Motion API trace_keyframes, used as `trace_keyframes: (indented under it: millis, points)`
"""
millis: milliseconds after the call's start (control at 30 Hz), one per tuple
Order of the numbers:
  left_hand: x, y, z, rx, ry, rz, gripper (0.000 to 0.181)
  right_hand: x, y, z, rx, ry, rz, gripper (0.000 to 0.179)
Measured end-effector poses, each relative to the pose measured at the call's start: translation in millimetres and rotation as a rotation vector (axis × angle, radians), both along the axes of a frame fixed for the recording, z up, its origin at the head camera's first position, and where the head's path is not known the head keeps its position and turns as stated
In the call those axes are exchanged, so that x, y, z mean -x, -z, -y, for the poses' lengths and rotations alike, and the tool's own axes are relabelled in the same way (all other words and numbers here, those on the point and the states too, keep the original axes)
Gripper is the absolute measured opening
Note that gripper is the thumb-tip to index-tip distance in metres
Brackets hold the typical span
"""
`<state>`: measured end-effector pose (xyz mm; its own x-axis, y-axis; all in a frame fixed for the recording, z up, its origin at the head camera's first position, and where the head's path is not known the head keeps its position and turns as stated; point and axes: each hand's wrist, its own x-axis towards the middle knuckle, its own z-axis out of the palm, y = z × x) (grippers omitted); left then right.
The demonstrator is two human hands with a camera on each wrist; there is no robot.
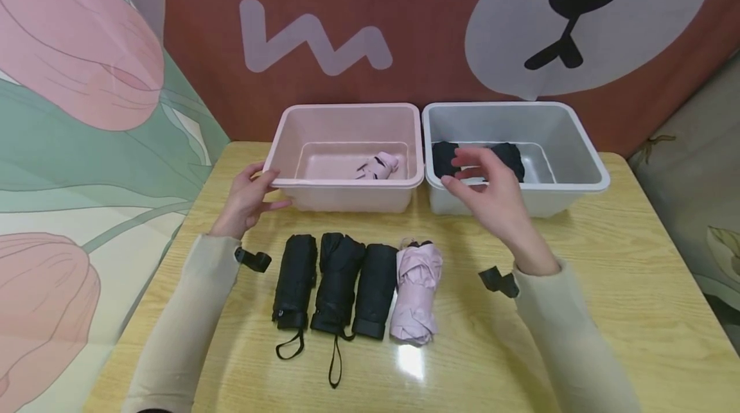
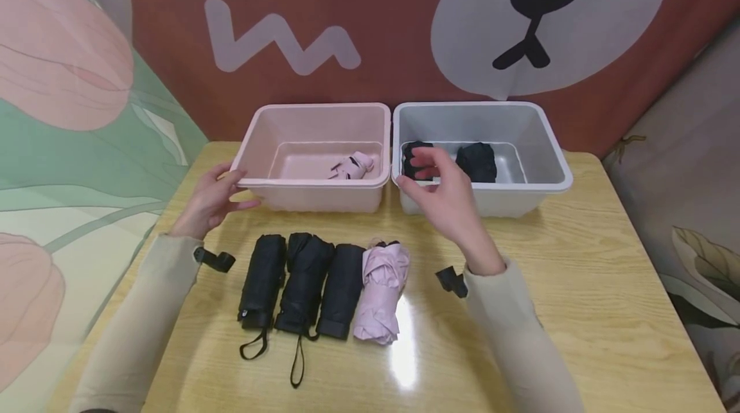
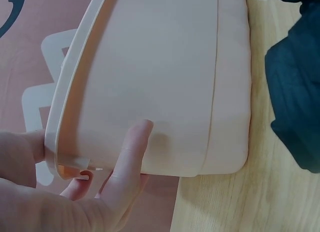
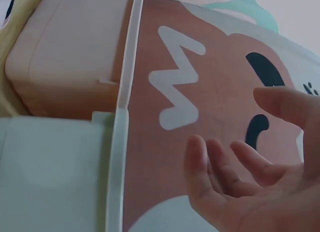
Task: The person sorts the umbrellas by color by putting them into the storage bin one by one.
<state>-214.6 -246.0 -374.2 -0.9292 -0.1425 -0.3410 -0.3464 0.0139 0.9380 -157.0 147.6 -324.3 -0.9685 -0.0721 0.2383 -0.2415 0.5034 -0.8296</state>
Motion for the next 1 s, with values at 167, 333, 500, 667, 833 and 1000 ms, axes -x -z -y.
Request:
trace_keyframes:
  millis: [167, 333, 500, 667, 833, 1000]
  points:
    - [1.2, 0.0, -0.4, 0.009, -0.004, 0.009, 0.055, -16.4, 1.2, -5.5, -0.064, -0.034, 0.002, 0.049]
    - [1.4, 0.1, 0.0, 0.007, -0.004, 0.01, 0.056, -29.5, 18.1, -6.7, -0.099, -0.097, 0.065, 0.052]
    - [1.4, -0.2, 0.1, 0.011, -0.004, 0.01, 0.056, -45.7, 53.1, -5.7, -0.18, -0.15, 0.178, 0.06]
    - [1.5, 0.9, 0.8, 0.007, -0.007, 0.007, 0.056, -62.0, 82.7, -2.6, -0.27, -0.202, 0.368, 0.081]
    - [1.6, -0.5, 0.3, -0.002, 0.001, 0.009, 0.059, -73.7, 98.8, 5.8, -0.28, -0.226, 0.48, 0.09]
    - [0.7, -0.6, 0.4, 0.002, 0.0, 0.031, 0.06, -82.0, 108.7, 16.7, -0.251, -0.222, 0.504, 0.096]
